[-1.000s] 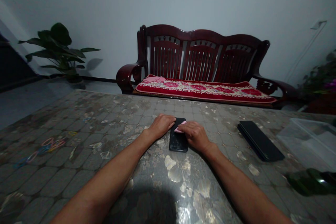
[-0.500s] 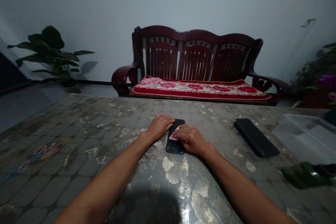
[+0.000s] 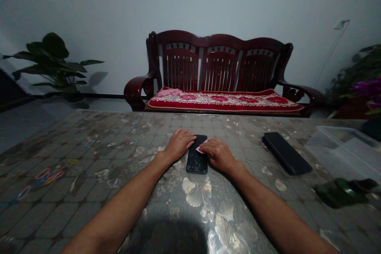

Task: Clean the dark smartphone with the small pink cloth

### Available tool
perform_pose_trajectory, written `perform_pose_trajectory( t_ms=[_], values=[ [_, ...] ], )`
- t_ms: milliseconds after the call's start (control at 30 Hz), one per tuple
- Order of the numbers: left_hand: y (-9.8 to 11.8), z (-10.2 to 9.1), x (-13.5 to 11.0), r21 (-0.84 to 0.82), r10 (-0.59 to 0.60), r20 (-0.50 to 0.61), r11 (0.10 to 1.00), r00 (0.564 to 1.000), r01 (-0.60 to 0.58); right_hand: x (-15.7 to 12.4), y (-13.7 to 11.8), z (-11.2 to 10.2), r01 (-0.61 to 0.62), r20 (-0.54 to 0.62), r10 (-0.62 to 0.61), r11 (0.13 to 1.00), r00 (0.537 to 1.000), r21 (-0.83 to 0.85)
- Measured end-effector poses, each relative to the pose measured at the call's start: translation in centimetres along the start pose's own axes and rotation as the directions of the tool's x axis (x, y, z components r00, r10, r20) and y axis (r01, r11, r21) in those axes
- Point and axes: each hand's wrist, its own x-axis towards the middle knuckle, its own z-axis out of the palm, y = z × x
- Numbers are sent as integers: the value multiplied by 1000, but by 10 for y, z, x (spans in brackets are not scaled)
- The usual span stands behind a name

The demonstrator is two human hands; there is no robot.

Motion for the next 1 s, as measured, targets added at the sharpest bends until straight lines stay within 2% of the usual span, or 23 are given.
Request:
perform_pose_trajectory(
  t_ms=[133, 300, 400, 567, 700, 767, 833, 900, 1000],
  values=[
    [-1, 1, 0, -21, -21, 5, 1000, 1000, 21, -1, -6, -1, 97, 19, -98, 994, 995, 44],
    [-1, 1, 0, -31, -26, 3, 999, 1000, 26, 5, -9, 5, 37, -80, -38, 999, 996, -17],
    [-1, 2, 0, -35, -35, 5, 999, 999, 36, 8, -13, 10, 40, -59, -41, 999, 997, -17],
    [-3, 4, 0, -43, -42, 0, 998, 999, 42, 5, -26, 7, 199, 13, -202, 975, 979, 99],
    [-4, 6, 0, -45, -32, -12, 998, 999, 31, 1, -26, -2, 280, 23, -284, 955, 959, 97],
    [-4, 5, -1, -44, -27, -11, 999, 1000, 26, 2, -19, -5, 221, -10, -221, 974, 975, 43],
    [-2, 3, -1, -42, -28, -2, 999, 1000, 28, 4, -8, -7, 89, -82, -93, 995, 992, -48],
    [-1, 0, -1, -42, -28, 15, 999, 1000, 28, 6, 3, -5, -37, -142, 19, 991, 990, -125],
    [0, -4, -1, -35, -5, 48, 999, 999, 7, 8, 13, 1, -112, -95, 98, 980, 991, -162]
  ],
)
